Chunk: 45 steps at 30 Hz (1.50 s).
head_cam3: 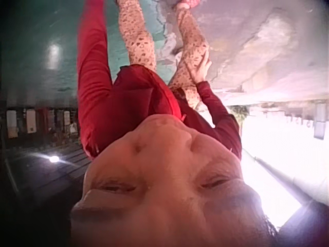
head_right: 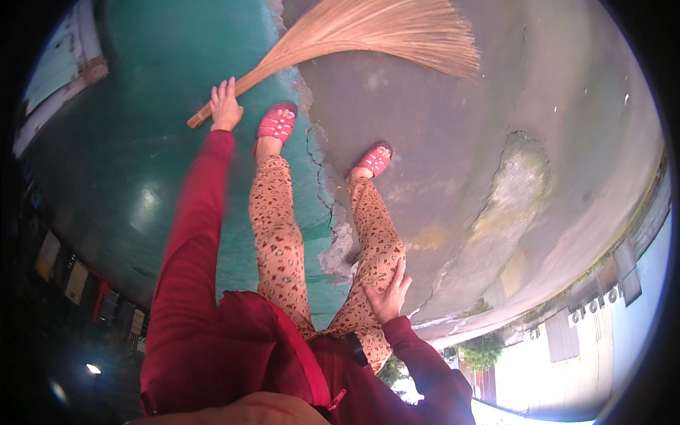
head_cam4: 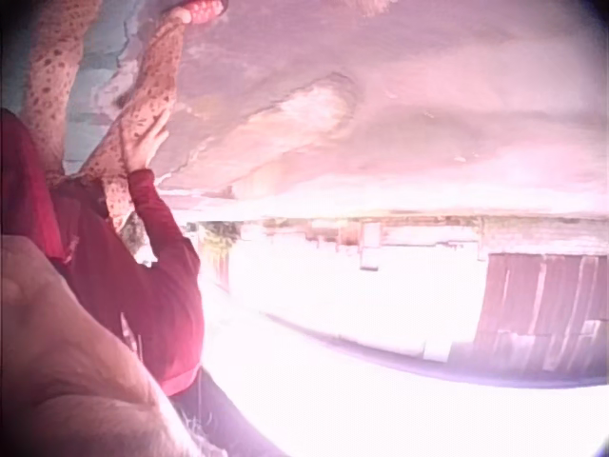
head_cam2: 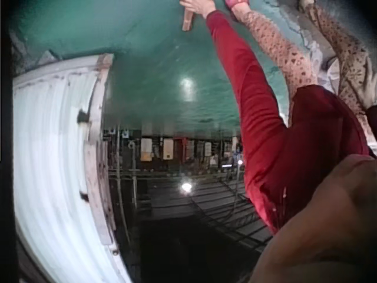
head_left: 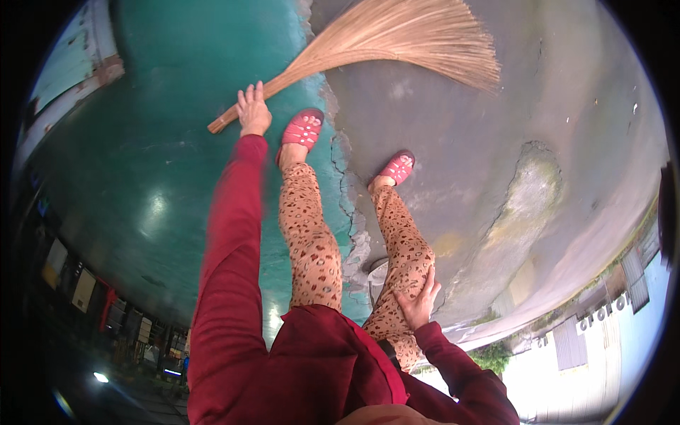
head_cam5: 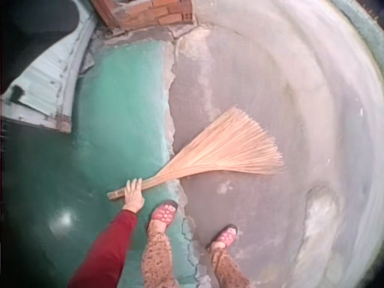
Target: The person sweeps a green-painted floor with a broom, gathering debris into a dustpan. They then switch to a different broom and continue sweeping the same area, moving toward a white bucket.
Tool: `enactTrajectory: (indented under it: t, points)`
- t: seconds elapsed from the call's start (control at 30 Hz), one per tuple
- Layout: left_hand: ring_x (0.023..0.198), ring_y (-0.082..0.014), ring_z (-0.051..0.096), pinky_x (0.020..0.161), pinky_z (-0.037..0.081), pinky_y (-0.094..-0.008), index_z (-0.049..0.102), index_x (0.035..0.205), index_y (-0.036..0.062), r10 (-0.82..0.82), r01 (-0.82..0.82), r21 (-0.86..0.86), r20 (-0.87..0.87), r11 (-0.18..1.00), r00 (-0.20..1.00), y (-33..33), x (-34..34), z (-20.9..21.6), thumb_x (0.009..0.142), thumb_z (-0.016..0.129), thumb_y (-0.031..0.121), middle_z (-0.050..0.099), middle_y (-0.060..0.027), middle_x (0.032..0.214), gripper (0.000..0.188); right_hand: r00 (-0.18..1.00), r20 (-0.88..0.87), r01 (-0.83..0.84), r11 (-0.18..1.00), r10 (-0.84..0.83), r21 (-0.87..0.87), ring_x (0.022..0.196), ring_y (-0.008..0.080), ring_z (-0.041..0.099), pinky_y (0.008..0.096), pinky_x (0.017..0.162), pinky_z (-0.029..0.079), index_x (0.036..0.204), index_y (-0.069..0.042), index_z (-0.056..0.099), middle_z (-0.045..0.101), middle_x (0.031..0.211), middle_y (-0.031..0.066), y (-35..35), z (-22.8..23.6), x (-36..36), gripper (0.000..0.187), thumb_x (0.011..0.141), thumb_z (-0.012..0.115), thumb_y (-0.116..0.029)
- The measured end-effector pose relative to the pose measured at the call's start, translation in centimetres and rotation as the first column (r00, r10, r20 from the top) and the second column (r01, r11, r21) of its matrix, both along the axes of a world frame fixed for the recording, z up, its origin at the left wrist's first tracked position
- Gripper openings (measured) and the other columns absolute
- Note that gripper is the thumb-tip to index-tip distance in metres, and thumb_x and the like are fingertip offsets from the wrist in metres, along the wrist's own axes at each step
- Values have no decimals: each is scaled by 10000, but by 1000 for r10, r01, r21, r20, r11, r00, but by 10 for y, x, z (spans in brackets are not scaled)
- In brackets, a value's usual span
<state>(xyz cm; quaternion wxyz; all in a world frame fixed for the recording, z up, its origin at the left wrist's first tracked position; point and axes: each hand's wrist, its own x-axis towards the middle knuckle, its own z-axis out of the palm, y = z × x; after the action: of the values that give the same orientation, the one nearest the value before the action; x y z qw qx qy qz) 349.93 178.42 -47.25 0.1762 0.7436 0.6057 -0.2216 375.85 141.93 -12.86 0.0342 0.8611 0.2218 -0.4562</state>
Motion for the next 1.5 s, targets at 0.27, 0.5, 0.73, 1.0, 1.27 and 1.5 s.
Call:
enactTrajectory:
  t: [0.27,0.5,0.73,1.0,1.27,1.5]
  points:
    - [1119,-284,355,872,267,-580,367,1151,161,-8,-13,-96,-215,995,977,-10,30,-45,724,611,227,400,-86,1145,496,998,-5,68,998,-68,17,996,355,361,425,857,338,1293,-35,156,289,1068,202,-24,0,13,970,555,751,-237]
    - [994,-309,460,827,279,-613,383,1060,64,-285,291,7,-190,957,940,-77,40,14,795,475,259,468,-147,982,342,996,-31,79,996,-80,-28,961,360,378,437,832,350,1292,-90,198,338,1030,201,-25,11,21,919,557,725,-255]
    - [728,-400,564,668,450,-489,300,1101,18,-278,283,-377,69,882,958,-39,140,218,774,444,349,528,-252,848,487,990,-138,-18,970,-16,-243,1010,389,369,479,840,342,1326,-155,86,342,1055,209,-41,14,19,1002,558,711,-311]
    - [532,-168,546,474,454,-292,372,1107,4,573,-103,-937,115,334,811,10,184,432,673,607,224,526,-74,715,541,588,-758,157,959,-283,-236,914,283,522,413,765,419,1230,-163,364,550,1001,118,-100,-67,92,586,716,579,-344]
    - [436,-142,473,379,426,-267,294,1144,48,881,-562,-720,146,406,450,-56,78,575,681,541,52,459,-44,569,524,520,-666,645,757,-535,-104,790,146,512,318,672,429,1185,-163,429,525,955,25,18,63,196,389,804,488,-215]
    - [441,-146,454,445,427,-265,487,687,46,983,-509,-843,110,172,150,-88,129,446,668,560,115,440,-20,526,103,528,-530,793,608,-664,28,778,162,534,321,645,441,1163,-152,455,563,917,57,-59,110,196,379,795,510,-222]
